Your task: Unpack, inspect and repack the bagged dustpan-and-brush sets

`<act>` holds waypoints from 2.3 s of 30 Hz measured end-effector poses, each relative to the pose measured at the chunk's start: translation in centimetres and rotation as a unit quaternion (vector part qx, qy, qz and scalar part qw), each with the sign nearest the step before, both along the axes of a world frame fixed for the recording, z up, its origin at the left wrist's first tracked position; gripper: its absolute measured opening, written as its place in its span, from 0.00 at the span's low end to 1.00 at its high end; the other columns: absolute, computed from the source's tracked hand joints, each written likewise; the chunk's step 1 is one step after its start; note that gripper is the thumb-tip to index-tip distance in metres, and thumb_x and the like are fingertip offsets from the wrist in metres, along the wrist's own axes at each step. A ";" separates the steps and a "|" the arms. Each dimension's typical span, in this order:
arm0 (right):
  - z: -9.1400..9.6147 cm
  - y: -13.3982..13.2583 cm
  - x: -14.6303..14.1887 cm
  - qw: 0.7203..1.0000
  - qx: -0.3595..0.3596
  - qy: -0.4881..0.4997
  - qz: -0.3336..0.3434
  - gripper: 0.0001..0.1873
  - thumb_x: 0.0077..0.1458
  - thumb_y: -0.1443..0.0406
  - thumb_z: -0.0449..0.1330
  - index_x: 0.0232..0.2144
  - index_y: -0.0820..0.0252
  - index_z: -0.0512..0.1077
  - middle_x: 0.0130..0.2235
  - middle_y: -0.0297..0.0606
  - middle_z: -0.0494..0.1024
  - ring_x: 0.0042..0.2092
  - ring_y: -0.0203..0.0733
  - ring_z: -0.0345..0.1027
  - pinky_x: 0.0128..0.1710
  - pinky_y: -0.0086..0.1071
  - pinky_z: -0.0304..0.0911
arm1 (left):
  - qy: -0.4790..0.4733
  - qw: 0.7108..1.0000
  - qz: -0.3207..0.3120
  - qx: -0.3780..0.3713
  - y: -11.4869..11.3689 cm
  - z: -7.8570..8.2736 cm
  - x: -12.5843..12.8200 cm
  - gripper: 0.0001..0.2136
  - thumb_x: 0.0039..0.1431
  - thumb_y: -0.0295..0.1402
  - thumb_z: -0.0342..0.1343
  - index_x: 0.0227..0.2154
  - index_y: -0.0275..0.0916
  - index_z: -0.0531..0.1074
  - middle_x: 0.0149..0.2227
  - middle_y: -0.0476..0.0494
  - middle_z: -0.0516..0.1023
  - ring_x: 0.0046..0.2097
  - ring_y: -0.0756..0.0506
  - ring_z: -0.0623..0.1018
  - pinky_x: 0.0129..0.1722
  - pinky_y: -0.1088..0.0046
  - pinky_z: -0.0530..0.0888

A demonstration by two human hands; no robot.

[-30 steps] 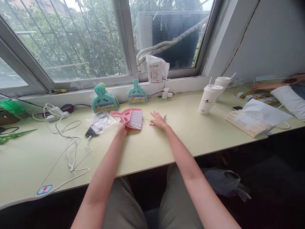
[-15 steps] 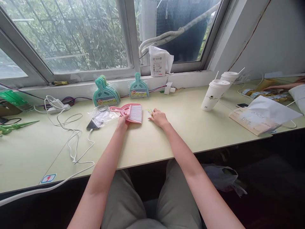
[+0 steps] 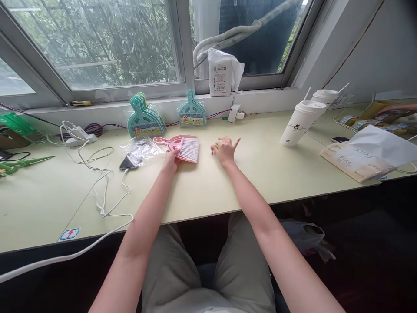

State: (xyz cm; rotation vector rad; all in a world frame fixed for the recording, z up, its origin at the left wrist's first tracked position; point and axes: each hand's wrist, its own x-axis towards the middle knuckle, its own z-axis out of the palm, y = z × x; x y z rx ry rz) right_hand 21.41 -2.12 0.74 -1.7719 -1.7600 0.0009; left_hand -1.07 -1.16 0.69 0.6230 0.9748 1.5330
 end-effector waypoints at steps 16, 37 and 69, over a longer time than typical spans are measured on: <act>-0.5 -1.6 -8.5 0.961 -0.143 0.112 0.210 0.31 0.65 0.51 0.29 0.67 0.48 0.38 0.69 0.35 0.40 0.70 0.44 0.26 0.61 0.64 0.16 | 0.038 0.998 0.004 0.059 -1.4 -0.3 2.8 0.26 0.36 0.18 0.64 0.42 0.41 0.68 0.41 0.46 0.76 0.41 0.45 0.78 0.39 0.71 0.75; 0.5 -0.3 -4.2 0.695 -0.120 0.686 0.179 0.07 0.52 0.72 0.62 0.36 0.63 0.73 0.37 0.39 0.81 0.38 0.41 0.77 0.46 0.40 0.73 | 0.200 0.973 0.021 0.110 -1.4 2.0 -0.9 0.12 0.46 0.28 0.65 0.35 0.40 0.73 0.50 0.39 0.74 0.61 0.38 0.64 0.56 0.62 0.66; 0.3 0.8 1.0 0.716 -0.254 0.631 0.157 0.09 0.47 0.79 0.61 0.32 0.68 0.76 0.34 0.46 0.82 0.34 0.43 0.78 0.39 0.35 0.75 | 0.606 0.761 0.218 0.076 1.4 -1.0 -6.8 0.05 0.54 0.29 0.52 0.25 0.39 0.71 0.29 0.41 0.76 0.34 0.42 0.75 0.39 0.65 0.69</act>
